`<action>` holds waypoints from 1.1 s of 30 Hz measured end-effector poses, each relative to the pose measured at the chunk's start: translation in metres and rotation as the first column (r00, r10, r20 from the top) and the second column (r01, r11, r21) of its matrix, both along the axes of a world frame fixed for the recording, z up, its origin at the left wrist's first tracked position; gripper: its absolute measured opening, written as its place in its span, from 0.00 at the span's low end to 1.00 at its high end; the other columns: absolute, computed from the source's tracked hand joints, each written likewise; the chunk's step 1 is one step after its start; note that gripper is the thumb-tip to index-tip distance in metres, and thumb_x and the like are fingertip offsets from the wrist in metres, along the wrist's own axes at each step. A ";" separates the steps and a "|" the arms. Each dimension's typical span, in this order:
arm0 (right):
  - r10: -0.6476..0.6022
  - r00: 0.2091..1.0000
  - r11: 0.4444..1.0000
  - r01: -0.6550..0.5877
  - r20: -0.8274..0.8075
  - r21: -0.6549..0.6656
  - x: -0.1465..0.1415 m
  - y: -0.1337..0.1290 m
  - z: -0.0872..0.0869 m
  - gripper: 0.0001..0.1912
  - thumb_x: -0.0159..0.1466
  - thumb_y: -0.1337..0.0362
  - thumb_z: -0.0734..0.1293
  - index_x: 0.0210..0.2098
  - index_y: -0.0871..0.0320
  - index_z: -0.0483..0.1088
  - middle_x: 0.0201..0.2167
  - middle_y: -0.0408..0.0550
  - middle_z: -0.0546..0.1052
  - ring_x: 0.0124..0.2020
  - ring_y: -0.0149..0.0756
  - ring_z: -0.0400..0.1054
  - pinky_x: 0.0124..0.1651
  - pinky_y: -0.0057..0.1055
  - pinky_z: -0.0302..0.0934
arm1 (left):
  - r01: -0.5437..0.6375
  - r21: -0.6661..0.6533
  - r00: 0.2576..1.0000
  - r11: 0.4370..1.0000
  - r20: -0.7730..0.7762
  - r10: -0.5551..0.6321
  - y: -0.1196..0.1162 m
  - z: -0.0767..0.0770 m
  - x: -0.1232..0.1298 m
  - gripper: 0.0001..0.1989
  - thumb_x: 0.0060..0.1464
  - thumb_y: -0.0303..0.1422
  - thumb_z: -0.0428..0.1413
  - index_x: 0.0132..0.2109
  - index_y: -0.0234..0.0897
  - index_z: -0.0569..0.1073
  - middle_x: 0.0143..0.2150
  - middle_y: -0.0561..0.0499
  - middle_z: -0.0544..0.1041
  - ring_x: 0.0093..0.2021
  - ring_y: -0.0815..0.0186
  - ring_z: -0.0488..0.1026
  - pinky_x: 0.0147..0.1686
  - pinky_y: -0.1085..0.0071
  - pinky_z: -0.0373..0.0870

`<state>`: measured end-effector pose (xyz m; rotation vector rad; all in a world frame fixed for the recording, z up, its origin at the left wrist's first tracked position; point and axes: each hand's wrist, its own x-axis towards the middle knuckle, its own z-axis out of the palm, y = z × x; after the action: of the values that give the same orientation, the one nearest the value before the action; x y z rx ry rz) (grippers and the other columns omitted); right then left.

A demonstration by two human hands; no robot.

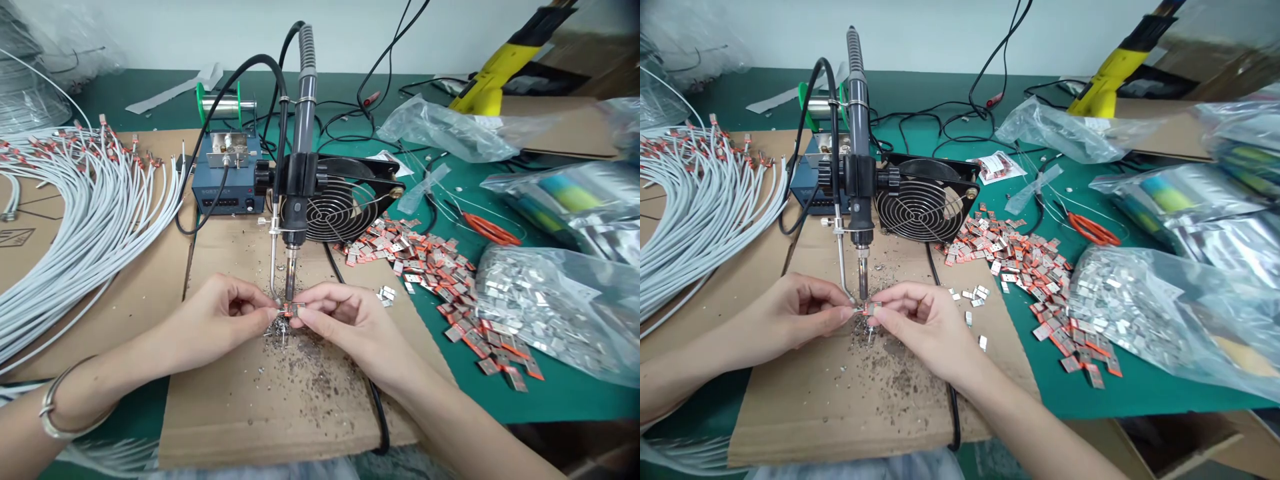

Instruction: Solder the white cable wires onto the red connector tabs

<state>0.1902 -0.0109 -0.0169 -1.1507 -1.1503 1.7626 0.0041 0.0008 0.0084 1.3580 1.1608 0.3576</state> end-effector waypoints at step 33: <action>0.002 1.000 1.000 -0.002 0.006 0.017 -0.001 0.000 -0.002 0.12 0.51 0.61 0.72 0.32 0.63 0.72 0.25 0.47 0.76 0.27 0.24 0.71 0.31 0.17 0.65 | 0.001 -0.027 1.000 1.000 -0.011 -0.002 0.000 -0.006 0.000 0.12 0.51 0.38 0.54 0.31 0.31 0.75 0.18 0.57 0.60 0.19 0.75 0.51 0.17 0.78 0.46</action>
<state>0.1894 -0.0114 -0.0187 -1.1459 -1.1687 1.7487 0.0040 0.0006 0.0028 1.3386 1.1697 0.3328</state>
